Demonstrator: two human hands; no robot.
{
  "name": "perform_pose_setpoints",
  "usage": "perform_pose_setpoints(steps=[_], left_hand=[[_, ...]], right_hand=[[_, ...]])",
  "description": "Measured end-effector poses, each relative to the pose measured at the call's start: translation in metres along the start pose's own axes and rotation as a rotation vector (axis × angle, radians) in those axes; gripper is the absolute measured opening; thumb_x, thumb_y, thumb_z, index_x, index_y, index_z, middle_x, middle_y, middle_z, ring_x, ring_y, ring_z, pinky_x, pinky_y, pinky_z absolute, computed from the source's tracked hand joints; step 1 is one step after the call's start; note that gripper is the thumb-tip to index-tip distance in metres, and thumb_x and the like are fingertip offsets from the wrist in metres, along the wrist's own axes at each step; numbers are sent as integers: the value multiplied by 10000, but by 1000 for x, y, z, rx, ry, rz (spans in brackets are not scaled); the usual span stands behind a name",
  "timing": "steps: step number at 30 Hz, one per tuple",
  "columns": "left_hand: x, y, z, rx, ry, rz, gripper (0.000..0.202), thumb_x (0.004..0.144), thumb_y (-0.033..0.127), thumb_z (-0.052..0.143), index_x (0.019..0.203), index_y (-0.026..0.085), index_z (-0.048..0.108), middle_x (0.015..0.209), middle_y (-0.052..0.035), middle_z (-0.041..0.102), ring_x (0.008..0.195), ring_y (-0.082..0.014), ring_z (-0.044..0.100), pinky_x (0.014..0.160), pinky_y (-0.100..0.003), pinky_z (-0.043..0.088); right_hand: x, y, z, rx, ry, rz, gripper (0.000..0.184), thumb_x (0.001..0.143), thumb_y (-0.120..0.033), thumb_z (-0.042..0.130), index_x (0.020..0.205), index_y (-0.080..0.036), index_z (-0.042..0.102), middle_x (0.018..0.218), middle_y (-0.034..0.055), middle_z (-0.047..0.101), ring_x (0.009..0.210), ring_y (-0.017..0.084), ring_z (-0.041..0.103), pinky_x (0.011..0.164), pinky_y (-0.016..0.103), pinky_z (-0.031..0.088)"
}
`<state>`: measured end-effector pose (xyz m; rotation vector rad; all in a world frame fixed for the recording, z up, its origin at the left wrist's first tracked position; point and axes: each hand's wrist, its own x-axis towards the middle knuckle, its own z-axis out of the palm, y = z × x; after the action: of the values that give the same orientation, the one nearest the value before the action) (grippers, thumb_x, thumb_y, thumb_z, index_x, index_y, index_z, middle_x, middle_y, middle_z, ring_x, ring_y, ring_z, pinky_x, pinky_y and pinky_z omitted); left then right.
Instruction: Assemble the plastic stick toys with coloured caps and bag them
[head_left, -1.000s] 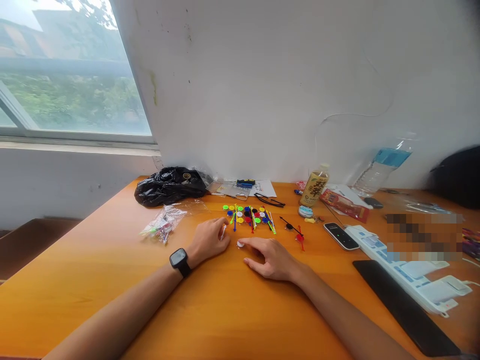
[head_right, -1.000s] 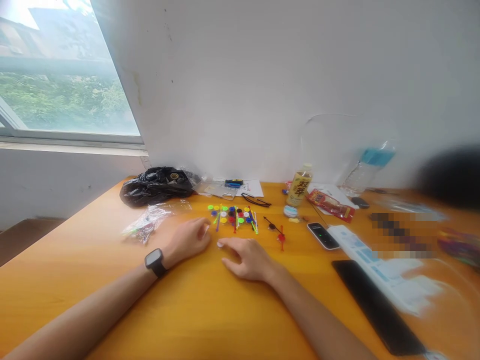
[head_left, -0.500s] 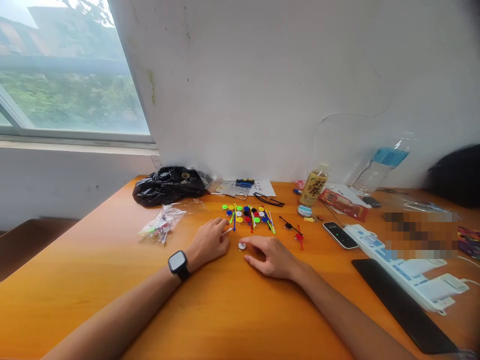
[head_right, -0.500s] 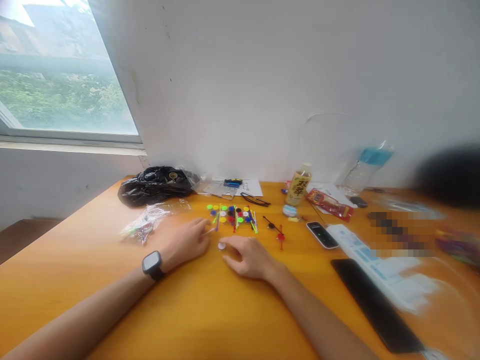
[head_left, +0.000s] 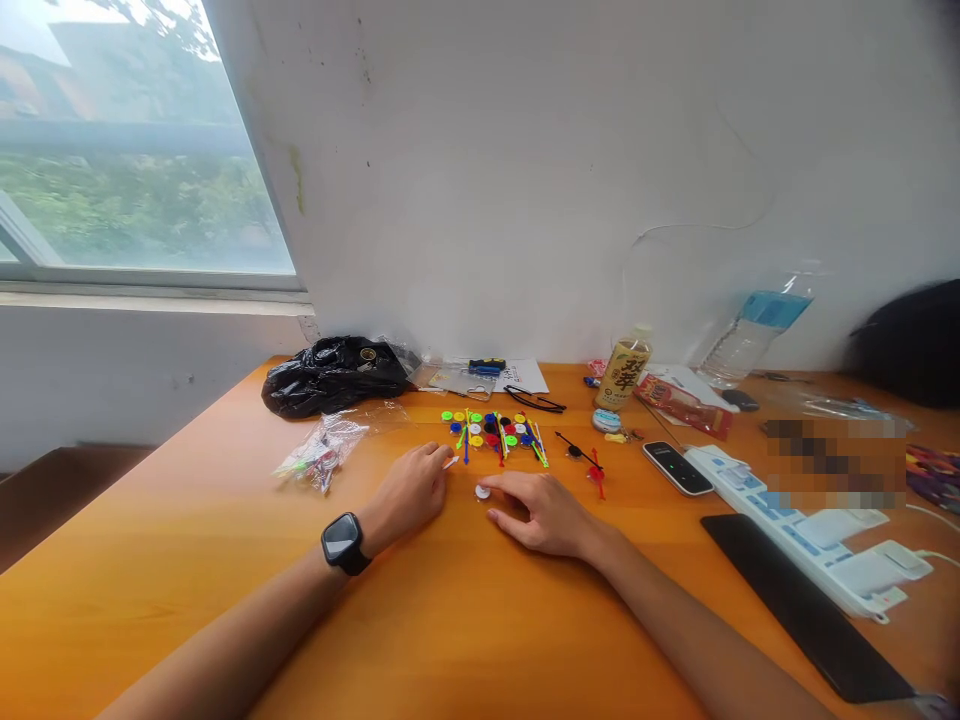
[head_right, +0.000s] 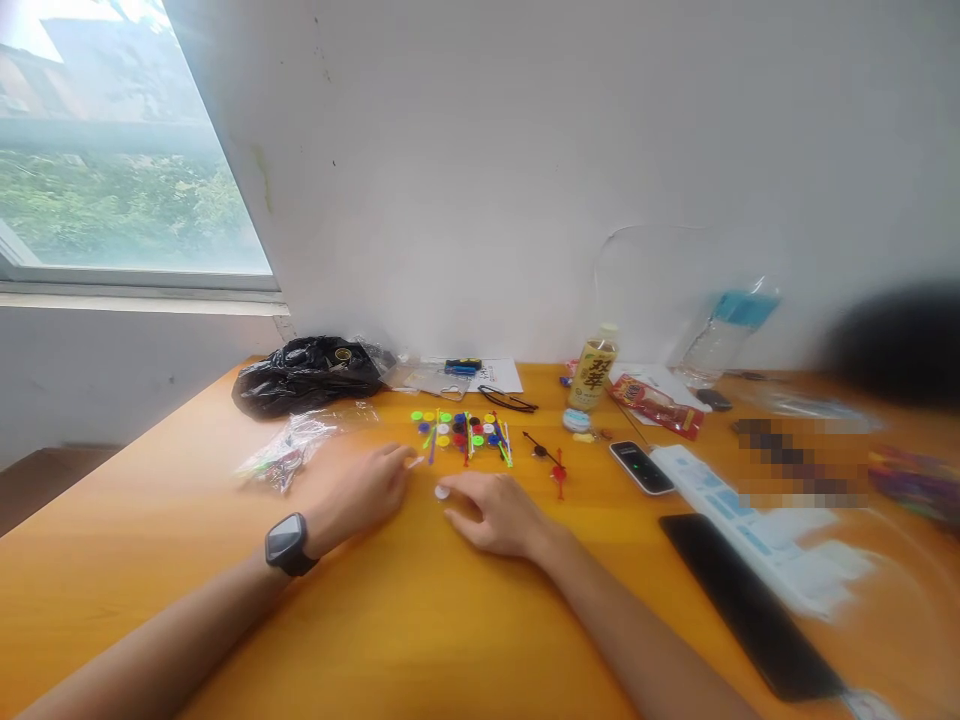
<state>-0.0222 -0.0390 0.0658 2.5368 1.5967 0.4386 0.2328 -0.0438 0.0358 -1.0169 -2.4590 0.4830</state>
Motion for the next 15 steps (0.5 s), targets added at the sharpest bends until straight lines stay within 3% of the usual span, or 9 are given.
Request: perform_pose_setpoints(steps=[5,11,15], left_hand=[[-2,0,-23,56,-109,-33,268,930,92,481,988,226,706,918,-74,746,778,-229,691,629,-291,371],[1,-25,-21,18,-116,-13,243,947,211,561,1123,263,720,889,-41,770,774,-219,700,644,-281,391],[4,-30,-22,-22,-172,-2,250,908,166,555,1054,257,735,831,-30,762,708,-192,681,621,-271,388]], right_hand=[[0,-3,-2,-4,-4,16,372,984,-337,618,1345,-264,676,1159,57,787,944,221,729,817,305,505],[2,-4,-3,-13,15,17,347,1020,-375,573,1322,-249,689,1082,69,793,893,213,718,775,293,489],[3,-5,-4,-23,25,31,359,1031,-415,564,1314,-239,698,1040,73,793,832,201,704,733,290,475]])
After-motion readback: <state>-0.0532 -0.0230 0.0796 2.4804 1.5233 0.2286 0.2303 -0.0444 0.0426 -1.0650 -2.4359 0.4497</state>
